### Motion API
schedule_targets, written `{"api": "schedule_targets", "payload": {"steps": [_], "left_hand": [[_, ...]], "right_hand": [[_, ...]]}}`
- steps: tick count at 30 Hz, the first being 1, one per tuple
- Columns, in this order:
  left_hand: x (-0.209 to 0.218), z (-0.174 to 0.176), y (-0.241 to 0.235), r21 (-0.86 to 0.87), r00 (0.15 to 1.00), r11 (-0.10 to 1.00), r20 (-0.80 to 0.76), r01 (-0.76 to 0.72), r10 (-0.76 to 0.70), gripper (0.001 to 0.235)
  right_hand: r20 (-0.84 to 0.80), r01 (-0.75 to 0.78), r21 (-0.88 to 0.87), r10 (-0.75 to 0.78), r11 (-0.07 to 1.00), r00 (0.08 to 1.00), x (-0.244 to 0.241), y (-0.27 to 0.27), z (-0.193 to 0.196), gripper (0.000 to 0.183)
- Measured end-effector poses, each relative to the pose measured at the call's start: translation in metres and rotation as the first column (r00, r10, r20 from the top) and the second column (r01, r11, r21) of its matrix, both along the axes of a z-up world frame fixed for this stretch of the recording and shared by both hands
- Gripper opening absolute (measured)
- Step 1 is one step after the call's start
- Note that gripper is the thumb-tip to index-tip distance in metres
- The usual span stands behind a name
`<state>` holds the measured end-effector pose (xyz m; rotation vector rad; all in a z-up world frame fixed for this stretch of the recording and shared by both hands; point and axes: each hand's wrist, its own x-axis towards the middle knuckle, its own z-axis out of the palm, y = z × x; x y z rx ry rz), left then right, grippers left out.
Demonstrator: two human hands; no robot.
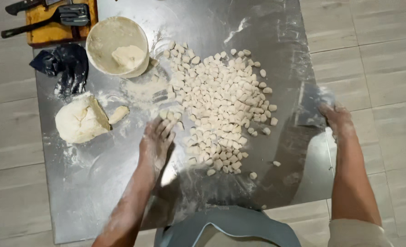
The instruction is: The person rolls pieces of dough into long strips on a metal table, cuts the strips into small chunks using a bench scraper, and gathers the resulting dough balls into a pile.
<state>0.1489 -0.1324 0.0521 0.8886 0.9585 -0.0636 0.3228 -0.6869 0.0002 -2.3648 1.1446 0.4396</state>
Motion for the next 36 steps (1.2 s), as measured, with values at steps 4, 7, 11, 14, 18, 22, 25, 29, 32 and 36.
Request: {"api": "schedule_targets", "payload": {"steps": [4, 7, 11, 14, 18, 22, 25, 29, 32, 36], "left_hand": [[0.06, -0.035, -0.014, -0.27, 0.986, 0.954, 0.137, 0.129, -0.094, 0.075], [0.094, -0.047, -0.052, -0.362, 0.964, 0.907, 0.226, 0.216, -0.139, 0.097], [0.127, -0.097, -0.081, -0.493, 0.934, 0.818, 0.328, 0.297, -0.141, 0.113], [0.126, -0.112, -0.094, -0.608, 0.978, 0.789, 0.203, 0.087, 0.048, 0.103], [0.133, -0.063, -0.122, -0.601, 0.982, 0.799, 0.156, 0.008, 0.108, 0.094], [0.148, 0.022, -0.112, -0.472, 0.956, 0.868, 0.292, 0.154, -0.011, 0.097], [0.166, -0.031, -0.086, -0.345, 0.929, 0.909, 0.354, 0.233, -0.104, 0.097], [0.139, 0.033, -0.078, 0.0, 0.699, 0.804, 0.494, 0.594, -0.517, 0.096], [0.138, 0.047, -0.07, 0.449, 0.397, 0.535, 0.368, 0.716, -0.841, 0.078], [0.116, 0.083, -0.016, 0.402, 0.61, 0.676, 0.297, 0.618, -0.735, 0.063]], "right_hand": [[0.296, -0.362, 0.378, 0.259, 0.852, 0.919, 0.029, 0.077, 0.004, 0.055], [0.218, -0.57, 0.321, 0.527, 0.756, 0.821, 0.029, 0.152, 0.008, 0.078], [0.171, -0.737, 0.099, 0.718, 0.669, 0.675, 0.024, 0.198, 0.002, 0.055], [-0.044, -0.875, -0.236, 0.895, 0.422, 0.443, -0.017, 0.234, 0.073, 0.057], [-0.098, -0.898, -0.232, 0.909, 0.374, 0.404, -0.027, 0.236, 0.103, 0.063], [0.142, -0.794, -0.094, 0.798, 0.6, 0.586, -0.012, 0.211, 0.126, 0.063], [0.355, -0.698, 0.016, 0.648, 0.716, 0.673, 0.024, 0.167, 0.1, 0.066], [0.433, -0.592, 0.153, 0.484, 0.792, 0.76, 0.094, 0.139, 0.077, 0.064], [0.505, -0.637, 0.295, 0.45, 0.712, 0.736, 0.134, 0.127, 0.062, 0.062], [0.284, -0.43, 0.415, 0.335, 0.802, 0.898, 0.184, 0.105, 0.057, 0.017]]}}
